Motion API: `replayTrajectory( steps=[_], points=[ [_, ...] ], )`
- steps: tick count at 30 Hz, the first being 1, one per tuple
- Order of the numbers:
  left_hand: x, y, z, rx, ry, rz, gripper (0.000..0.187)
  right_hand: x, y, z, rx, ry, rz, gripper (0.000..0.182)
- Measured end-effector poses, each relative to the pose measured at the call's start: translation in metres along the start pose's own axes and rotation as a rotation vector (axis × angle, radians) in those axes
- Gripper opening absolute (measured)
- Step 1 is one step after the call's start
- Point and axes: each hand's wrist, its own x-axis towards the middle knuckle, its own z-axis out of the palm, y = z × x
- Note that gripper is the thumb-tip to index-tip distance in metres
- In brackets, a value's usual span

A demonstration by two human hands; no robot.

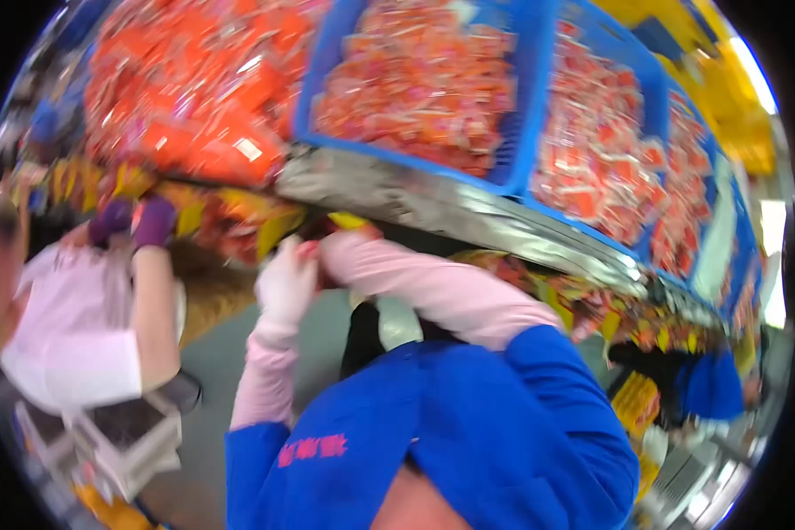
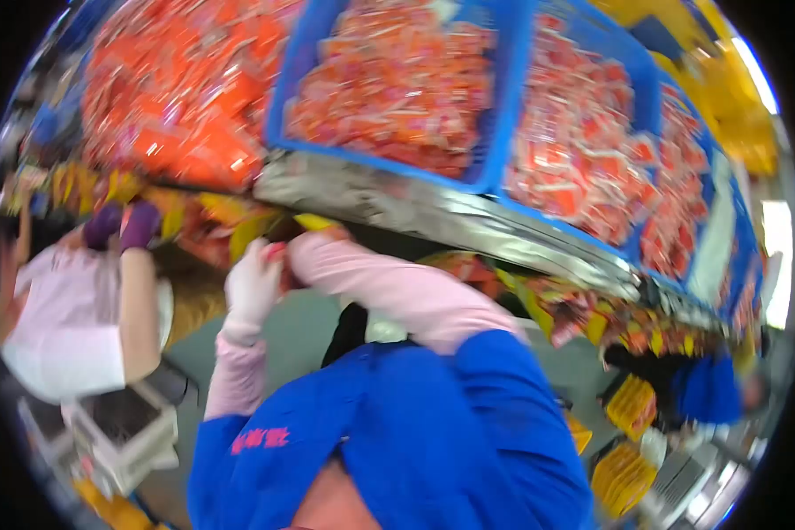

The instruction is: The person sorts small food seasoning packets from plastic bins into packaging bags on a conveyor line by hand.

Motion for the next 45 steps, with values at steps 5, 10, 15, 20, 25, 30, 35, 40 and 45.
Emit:
replayTrajectory(
  steps=[5,10,15,20,25,30,35,40,45],
  points=[
    [0.005,0.014,-0.018,-0.670,0.148,0.156,0.011,-0.139,-0.114,-0.089,0.162,0.286,-0.604,0.023],
    [0.002,0.094,-0.034,-1.178,-0.313,-0.019,0.017,-0.362,-0.087,-0.159,-0.002,1.318,0.913,0.032],
    [-0.009,0.171,0.041,-0.743,-0.306,0.571,0.015,-0.474,0.010,-0.147,-0.202,0.854,1.695,0.052],
    [-0.005,0.154,0.072,0.251,-0.494,0.698,0.053,-0.492,0.061,-0.086,-0.282,1.272,1.492,0.030],
    [-0.014,0.105,0.032,0.147,-0.362,0.842,0.060,-0.464,-0.074,-0.126,0.541,1.588,0.582,0.027],
    [-0.009,0.056,0.055,0.328,-0.159,0.993,0.015,-0.315,-0.170,-0.114,-0.173,0.876,0.186,0.022],
    [-0.015,0.054,0.036,0.209,-0.156,0.946,0.007,-0.167,-0.047,0.023,-0.108,0.042,0.576,0.026],
    [-0.006,0.042,0.025,0.293,-0.153,0.918,0.005,-0.155,-0.110,-0.038,-0.140,0.112,0.515,0.033],
    [0.084,0.117,-0.027,0.028,-0.056,0.722,0.011,-0.357,-0.168,-0.138,0.162,0.800,0.615,0.023]
  ],
)
